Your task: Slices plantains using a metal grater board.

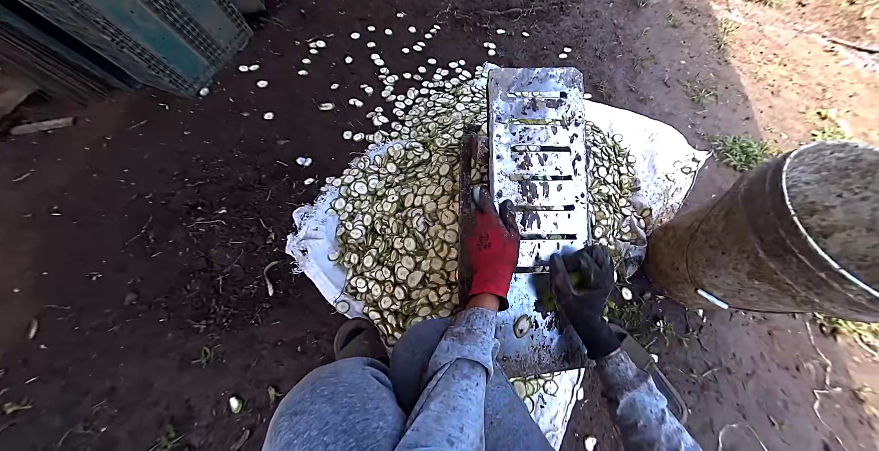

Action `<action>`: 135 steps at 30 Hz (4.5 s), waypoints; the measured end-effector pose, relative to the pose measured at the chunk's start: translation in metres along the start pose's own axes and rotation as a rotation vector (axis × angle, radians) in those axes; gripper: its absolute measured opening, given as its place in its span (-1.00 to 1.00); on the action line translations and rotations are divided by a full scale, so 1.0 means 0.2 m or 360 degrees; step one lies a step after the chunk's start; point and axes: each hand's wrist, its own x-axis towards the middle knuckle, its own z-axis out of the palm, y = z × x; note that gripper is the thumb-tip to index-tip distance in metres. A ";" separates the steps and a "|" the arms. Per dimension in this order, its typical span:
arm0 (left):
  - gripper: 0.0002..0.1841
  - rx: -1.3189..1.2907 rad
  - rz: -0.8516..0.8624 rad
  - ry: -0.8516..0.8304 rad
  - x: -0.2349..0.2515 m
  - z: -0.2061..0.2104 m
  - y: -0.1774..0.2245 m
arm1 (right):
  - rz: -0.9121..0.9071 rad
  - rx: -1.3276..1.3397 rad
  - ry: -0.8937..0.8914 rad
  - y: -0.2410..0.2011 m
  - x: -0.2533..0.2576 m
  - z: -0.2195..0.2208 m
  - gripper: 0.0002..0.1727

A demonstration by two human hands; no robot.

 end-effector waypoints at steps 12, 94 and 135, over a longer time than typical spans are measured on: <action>-0.31 0.0000 0.0071 0.0005 -0.01 0.01 -0.05 | 0.0169 -0.0561 -0.0499 0.07 0.71 0.35 -0.55; -0.28 -0.0004 0.0015 -0.0049 -0.03 -0.01 -0.05 | -0.0088 -0.0424 -0.0680 0.10 0.88 0.52 -0.72; -0.32 -0.0111 -0.0098 -0.0220 0.00 -0.09 0.03 | 0.0007 -0.0704 -0.0755 0.07 0.98 0.55 -0.45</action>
